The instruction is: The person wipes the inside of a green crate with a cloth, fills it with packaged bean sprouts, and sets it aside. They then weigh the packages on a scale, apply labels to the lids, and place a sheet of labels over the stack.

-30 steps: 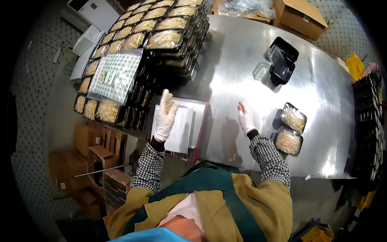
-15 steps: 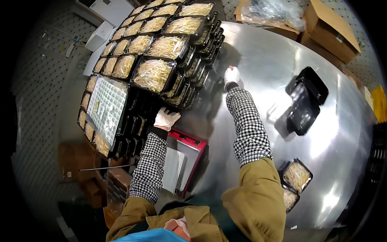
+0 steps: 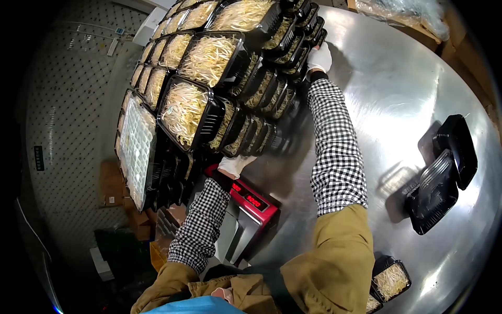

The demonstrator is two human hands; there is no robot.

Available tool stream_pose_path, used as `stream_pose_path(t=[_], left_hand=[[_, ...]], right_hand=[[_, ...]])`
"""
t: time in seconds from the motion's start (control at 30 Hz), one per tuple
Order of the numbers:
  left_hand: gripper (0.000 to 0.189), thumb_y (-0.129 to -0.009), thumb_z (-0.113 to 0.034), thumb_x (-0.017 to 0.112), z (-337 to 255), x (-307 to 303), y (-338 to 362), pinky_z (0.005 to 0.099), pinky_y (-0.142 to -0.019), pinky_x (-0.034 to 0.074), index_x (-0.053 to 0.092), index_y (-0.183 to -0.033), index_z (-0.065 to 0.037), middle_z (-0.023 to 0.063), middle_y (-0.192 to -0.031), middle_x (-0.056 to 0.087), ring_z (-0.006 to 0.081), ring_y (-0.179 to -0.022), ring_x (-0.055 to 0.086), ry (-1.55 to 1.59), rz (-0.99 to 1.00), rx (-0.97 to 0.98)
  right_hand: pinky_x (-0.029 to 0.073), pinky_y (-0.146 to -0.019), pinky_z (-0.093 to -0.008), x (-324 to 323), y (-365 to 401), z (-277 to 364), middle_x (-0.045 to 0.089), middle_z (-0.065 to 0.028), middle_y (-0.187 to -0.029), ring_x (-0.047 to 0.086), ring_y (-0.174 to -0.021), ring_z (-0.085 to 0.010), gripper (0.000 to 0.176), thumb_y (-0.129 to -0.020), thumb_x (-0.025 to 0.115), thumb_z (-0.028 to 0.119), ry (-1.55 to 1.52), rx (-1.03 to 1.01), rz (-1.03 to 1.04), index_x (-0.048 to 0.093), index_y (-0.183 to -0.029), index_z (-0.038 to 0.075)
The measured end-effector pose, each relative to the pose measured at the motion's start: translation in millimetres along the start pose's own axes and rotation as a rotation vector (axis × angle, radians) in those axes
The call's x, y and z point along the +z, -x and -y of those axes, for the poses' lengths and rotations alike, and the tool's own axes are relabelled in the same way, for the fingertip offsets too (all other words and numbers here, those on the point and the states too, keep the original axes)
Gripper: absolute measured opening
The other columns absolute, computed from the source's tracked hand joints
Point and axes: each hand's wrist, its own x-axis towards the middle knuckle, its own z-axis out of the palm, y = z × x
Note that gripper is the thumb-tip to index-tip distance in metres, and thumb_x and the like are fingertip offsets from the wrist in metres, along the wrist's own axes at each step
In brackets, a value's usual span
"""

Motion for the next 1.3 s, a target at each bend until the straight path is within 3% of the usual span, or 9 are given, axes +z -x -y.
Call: stream_pose_path(t=[0.17,0.27,0.5,0.73,0.9,0.97,1.1,1.17,1.3], left_hand=[[0.041,-0.099,-0.027,0.035,-10.6,-25.1,-14.6,0.0487,-0.104,0.036,0.033,-0.140,-0.019,0.0031,-0.143,0.036,0.0237,-0.128,0.039,-3.280,0.242,1.072],[0.040,-0.099,-0.027,0.037,-11.5,-40.4,-15.2,0.0475,-0.099,0.042,0.035,-0.138,-0.019,0.0025,-0.140,0.039,0.0229,-0.124,0.044,-3.454,0.161,1.324],[0.042,-0.100,-0.025,0.030,-16.9,-69.4,-21.5,0.0502,-0.103,0.037,0.029,-0.141,-0.016,0.0039,-0.145,0.031,0.0253,-0.130,0.035,-3.376,0.079,1.332],[0.046,-0.099,-0.017,0.024,-28.4,-5.2,4.8,0.0431,-0.113,0.021,0.017,-0.145,-0.017,0.0030,-0.152,0.014,0.0228,-0.139,0.017,-3.991,-0.001,0.930],[0.044,-0.100,-0.021,0.023,-35.5,-107.6,-36.5,0.0537,-0.107,0.030,0.021,-0.143,-0.018,0.0035,-0.150,0.019,0.0279,-0.136,0.024,-2.992,0.059,1.473],[0.044,-0.100,-0.027,0.021,-49.6,-80.4,-22.5,0.0550,-0.106,0.029,0.023,-0.143,-0.017,0.0044,-0.150,0.020,0.0294,-0.136,0.024,-2.979,0.219,1.205],[0.053,-0.096,-0.043,0.026,-57.6,-93.2,-37.5,0.0582,-0.103,0.029,0.028,-0.141,-0.015,0.0076,-0.147,0.028,0.0333,-0.134,0.028,-2.615,0.375,1.276],[0.047,-0.096,-0.033,0.033,-75.7,-61.5,-24.6,0.0538,-0.100,0.035,0.034,-0.138,-0.012,0.0087,-0.141,0.039,0.0353,-0.127,0.039,-2.485,0.436,0.661],[0.045,-0.095,-0.027,0.034,-89.2,-70.2,-19.2,0.0490,-0.101,0.036,0.035,-0.135,-0.006,0.0127,-0.138,0.040,0.0343,-0.125,0.040,-2.544,0.401,0.791]], right_hand=[[0.048,-0.071,-0.0466,4.9,0.5,-7.6,0.064,-0.0200,-0.082,0.062,-0.080,-0.0390,0.018,-0.084,0.050,0.021,0.077,-0.105,-0.019,0.057,-0.090,0.006],[0.049,-0.071,-0.0474,3.1,2.1,-6.9,0.065,-0.0202,-0.082,0.062,-0.079,-0.0389,0.018,-0.084,0.049,0.020,0.104,-0.103,-0.014,0.058,-0.089,0.006],[0.046,-0.073,-0.0445,-6.3,3.9,-12.2,0.063,-0.0231,-0.087,0.059,-0.086,-0.0408,0.023,-0.084,0.051,0.023,0.099,-0.066,0.096,0.059,-0.096,0.006],[0.046,-0.076,-0.0418,-2.2,0.1,-28.6,0.063,-0.0219,-0.090,0.060,-0.089,-0.0396,0.024,-0.083,0.055,0.022,0.096,-0.101,0.137,0.061,-0.101,0.007],[0.047,-0.073,-0.0421,-3.9,1.7,-29.8,0.064,-0.0213,-0.086,0.061,-0.086,-0.0377,0.021,-0.082,0.056,0.023,0.107,-0.170,0.126,0.062,-0.093,0.006],[0.047,-0.075,-0.0423,-15.6,5.1,-24.4,0.064,-0.0215,-0.089,0.061,-0.089,-0.0383,0.024,-0.082,0.056,0.024,0.082,-0.160,0.143,0.062,-0.099,0.009],[0.047,-0.075,-0.0442,-2.6,-9.8,-46.7,0.063,-0.0213,-0.089,0.060,-0.089,-0.0391,0.024,-0.085,0.053,0.023,0.116,-0.242,0.145,0.062,-0.103,0.010],[0.047,-0.075,-0.0439,-8.4,-11.8,-60.3,0.063,-0.0212,-0.088,0.060,-0.088,-0.0393,0.024,-0.086,0.053,0.022,0.117,-0.234,0.175,0.062,-0.104,0.010],[0.047,-0.075,-0.0415,-5.4,-19.5,-75.8,0.064,-0.0213,-0.090,0.061,-0.088,-0.0382,0.025,-0.087,0.053,0.021,0.022,-0.158,0.241,0.062,-0.109,0.011]])
